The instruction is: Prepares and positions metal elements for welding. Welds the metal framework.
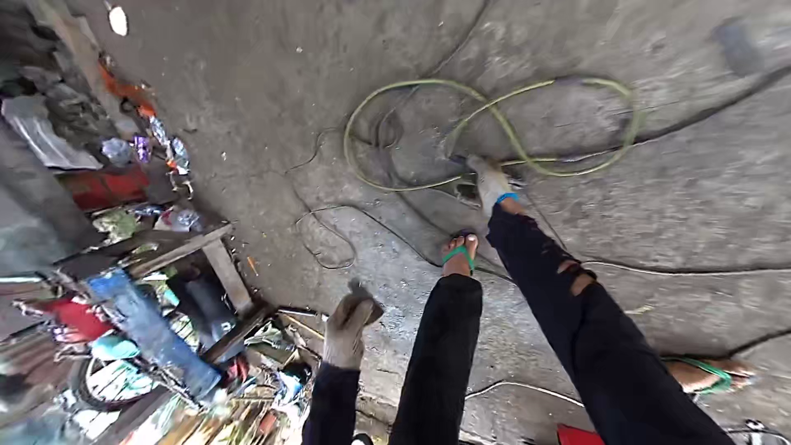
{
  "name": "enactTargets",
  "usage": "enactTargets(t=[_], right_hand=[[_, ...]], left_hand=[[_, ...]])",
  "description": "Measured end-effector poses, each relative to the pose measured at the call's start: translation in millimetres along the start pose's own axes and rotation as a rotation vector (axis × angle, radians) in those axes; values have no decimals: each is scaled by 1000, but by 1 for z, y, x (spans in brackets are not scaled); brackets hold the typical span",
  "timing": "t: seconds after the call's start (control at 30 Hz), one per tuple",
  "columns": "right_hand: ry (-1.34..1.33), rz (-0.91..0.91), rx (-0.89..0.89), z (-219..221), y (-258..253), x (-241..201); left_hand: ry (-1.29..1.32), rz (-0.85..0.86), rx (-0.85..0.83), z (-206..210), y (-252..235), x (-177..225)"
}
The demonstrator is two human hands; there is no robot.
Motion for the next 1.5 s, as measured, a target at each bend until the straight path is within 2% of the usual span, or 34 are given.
enactTargets(t=[0.07,0.17,0.27,0.4,0.53,0.63,0.77,0.87,0.93,1.0,1.1,1.23,1.33,1.43,1.5], right_hand=[[-52,-5,99,11,-12,-1],[-33,-115,289,14,11,6],[72,-231,480,3,77,28],[79,-318,494,-45,218,45],[67,-381,550,-142,384,46],[40,-414,656,-245,503,44],[-89,-451,817,-394,648,38],[-175,-491,893,-499,733,45],[-270,-542,920,-551,787,49],[-358,-617,927,-584,841,42],[-458,-760,929,-605,915,31],[-448,-1088,949,-619,997,4],[-372,-1196,976,-635,1055,-31],[-290,-1316,971,-655,1093,-55],[-273,-1424,918,-666,1106,-64]], left_hand=[[282,105,-72,28,-19,44],[604,87,-135,63,-15,94],[806,36,-250,84,18,128],[853,70,-403,123,95,173],[662,281,-470,180,203,220],[426,573,-551,234,303,252],[134,1050,-634,317,466,282],[7,1288,-716,376,594,287],[-41,1397,-773,412,672,282],[-85,1517,-806,446,738,275],[-132,1650,-862,490,820,258],[-264,1881,-977,536,897,239],[-388,1984,-1155,556,941,224],[-653,1997,-1421,564,979,215],[-762,1872,-1569,571,993,215]])
Point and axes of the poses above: each hand's wrist, its own y-axis away from the middle knuckle, its own z-axis out of the palm, x = y × z, the point moved 1 cm from there along -y, towards the middle knuckle, and after that the axes turned 6 degrees about -x, right-handed, at the moved point
